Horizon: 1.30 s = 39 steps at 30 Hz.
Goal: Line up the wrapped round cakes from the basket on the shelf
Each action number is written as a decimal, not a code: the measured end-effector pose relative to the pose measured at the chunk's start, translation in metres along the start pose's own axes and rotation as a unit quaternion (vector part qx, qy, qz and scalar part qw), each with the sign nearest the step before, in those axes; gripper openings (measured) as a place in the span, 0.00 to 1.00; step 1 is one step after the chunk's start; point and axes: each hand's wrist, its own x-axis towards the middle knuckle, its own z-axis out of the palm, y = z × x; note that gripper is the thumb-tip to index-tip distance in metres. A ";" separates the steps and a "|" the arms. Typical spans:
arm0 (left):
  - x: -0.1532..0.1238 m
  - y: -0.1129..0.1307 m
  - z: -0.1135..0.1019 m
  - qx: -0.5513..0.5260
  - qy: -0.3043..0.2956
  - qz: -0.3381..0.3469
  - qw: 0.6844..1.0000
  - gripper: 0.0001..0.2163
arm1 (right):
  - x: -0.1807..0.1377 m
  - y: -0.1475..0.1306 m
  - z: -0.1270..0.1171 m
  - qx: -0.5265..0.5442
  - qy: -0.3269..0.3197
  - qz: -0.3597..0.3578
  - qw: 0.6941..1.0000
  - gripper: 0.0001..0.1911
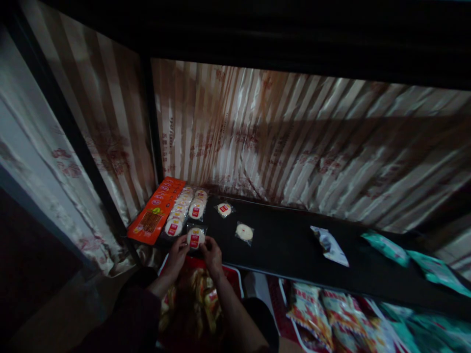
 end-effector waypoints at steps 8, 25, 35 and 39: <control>0.005 -0.008 0.004 0.003 -0.016 0.025 1.000 0.21 | 0.010 -0.005 0.002 -0.094 0.027 -0.022 0.995 0.13; 0.014 -0.021 0.017 0.184 -0.021 0.104 0.977 0.28 | 0.033 -0.008 0.011 -0.160 0.064 -0.022 0.985 0.13; 0.020 -0.023 0.022 0.244 -0.034 0.134 0.960 0.29 | 0.047 -0.005 0.016 -0.195 0.067 -0.028 0.978 0.15; 0.024 -0.022 0.024 0.253 -0.028 0.139 0.957 0.31 | 0.053 -0.004 0.018 -0.199 0.059 -0.028 0.978 0.15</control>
